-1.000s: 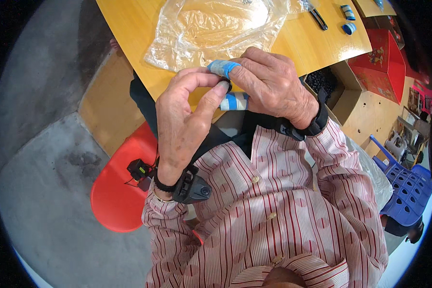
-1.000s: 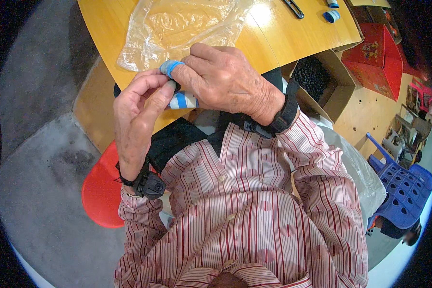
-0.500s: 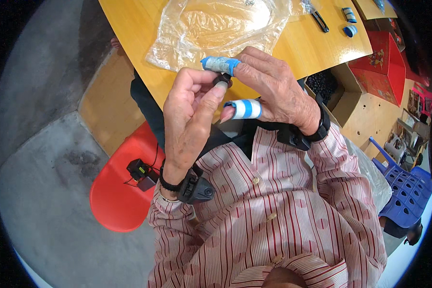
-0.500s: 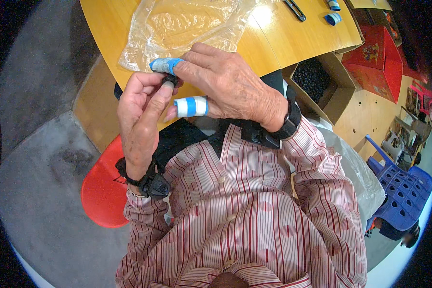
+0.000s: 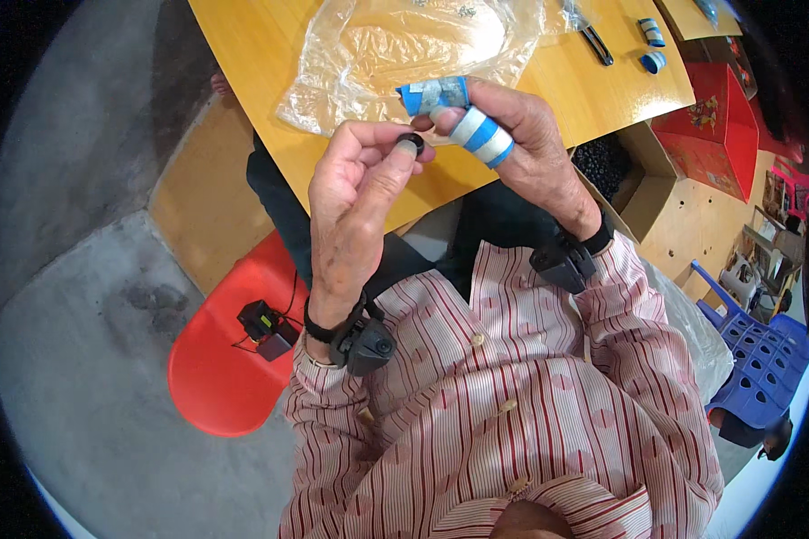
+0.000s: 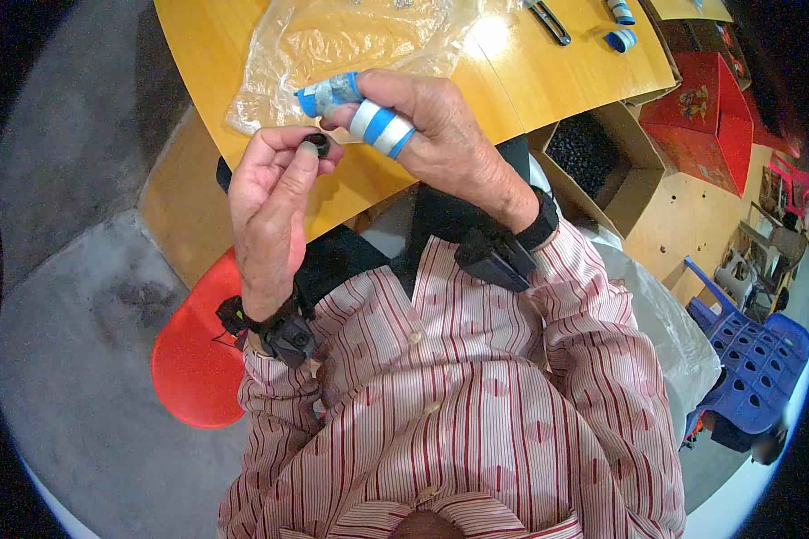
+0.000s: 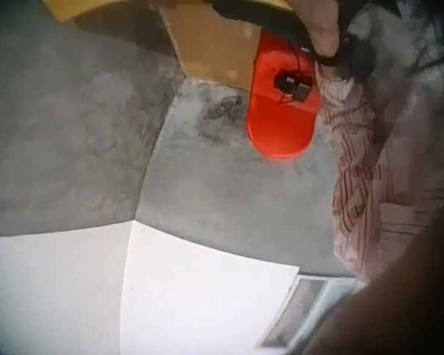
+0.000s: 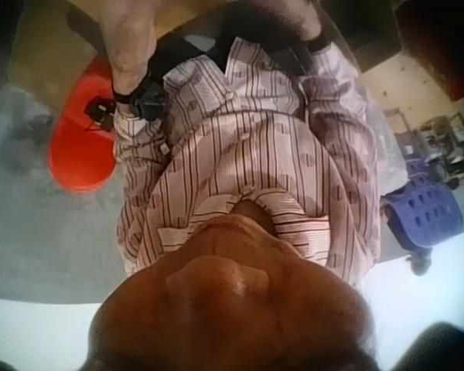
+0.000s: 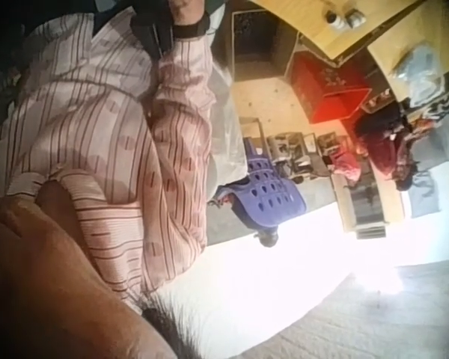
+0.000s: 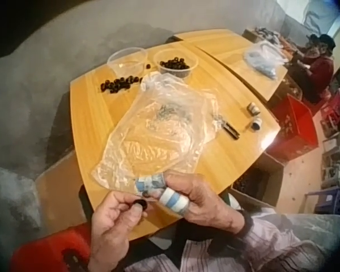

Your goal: The person trims small black plastic pieces using shears and inserts small metal components into the black plastic pieces by hand.

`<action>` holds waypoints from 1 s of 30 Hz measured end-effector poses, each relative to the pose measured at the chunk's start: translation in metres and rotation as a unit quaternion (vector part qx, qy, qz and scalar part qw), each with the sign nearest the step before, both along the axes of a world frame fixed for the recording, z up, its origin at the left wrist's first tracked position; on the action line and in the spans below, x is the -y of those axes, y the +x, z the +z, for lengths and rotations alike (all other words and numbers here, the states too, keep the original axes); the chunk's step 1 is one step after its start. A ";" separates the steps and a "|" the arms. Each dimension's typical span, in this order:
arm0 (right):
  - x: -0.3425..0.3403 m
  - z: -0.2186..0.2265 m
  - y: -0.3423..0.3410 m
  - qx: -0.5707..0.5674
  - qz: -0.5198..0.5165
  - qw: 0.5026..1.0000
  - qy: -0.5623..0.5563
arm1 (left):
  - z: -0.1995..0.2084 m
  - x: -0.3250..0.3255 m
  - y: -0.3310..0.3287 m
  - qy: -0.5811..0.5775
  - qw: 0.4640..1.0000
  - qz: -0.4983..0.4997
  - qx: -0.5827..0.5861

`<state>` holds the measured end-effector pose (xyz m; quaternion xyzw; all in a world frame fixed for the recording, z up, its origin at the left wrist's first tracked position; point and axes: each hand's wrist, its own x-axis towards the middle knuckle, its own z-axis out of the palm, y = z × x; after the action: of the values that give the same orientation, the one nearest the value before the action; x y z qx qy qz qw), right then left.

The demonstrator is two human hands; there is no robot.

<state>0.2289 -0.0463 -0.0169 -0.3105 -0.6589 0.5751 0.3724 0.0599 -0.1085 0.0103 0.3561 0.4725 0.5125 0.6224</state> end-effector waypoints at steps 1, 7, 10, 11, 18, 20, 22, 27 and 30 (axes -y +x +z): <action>-0.001 -0.002 -0.001 -0.041 -0.014 0.999 -0.016 | -0.002 -0.001 -0.001 0.007 1.000 0.002 0.014; -0.009 -0.005 0.002 -0.039 -0.030 0.995 -0.088 | -0.016 -0.006 -0.007 -0.001 0.996 0.024 0.085; -0.013 -0.011 0.005 -0.015 -0.055 0.992 -0.114 | -0.023 -0.011 -0.006 -0.023 0.993 0.029 0.116; -0.012 -0.017 0.004 -0.008 -0.063 0.993 -0.096 | -0.028 -0.011 -0.008 -0.041 0.992 0.038 0.114; -0.020 -0.027 0.013 0.080 -0.085 0.993 -0.008 | -0.029 -0.018 -0.011 -0.044 0.993 0.045 0.096; -0.025 -0.026 0.017 0.062 -0.094 0.993 0.031 | -0.027 -0.023 -0.009 -0.040 0.994 0.037 0.100; -0.023 -0.025 0.016 0.033 -0.091 0.995 0.005 | -0.029 -0.024 -0.010 -0.038 0.995 0.033 0.089; -0.023 -0.023 0.024 0.031 -0.058 0.996 -0.057 | -0.035 -0.021 -0.015 -0.040 0.996 0.036 0.071; -0.021 -0.019 0.027 0.100 -0.051 0.994 -0.015 | -0.037 -0.024 -0.014 -0.036 0.997 0.042 0.057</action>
<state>0.2560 -0.0248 -0.0362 -0.4048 -0.6675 0.5313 0.3289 0.0456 -0.0844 -0.0267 0.2835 0.4686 0.5405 0.6387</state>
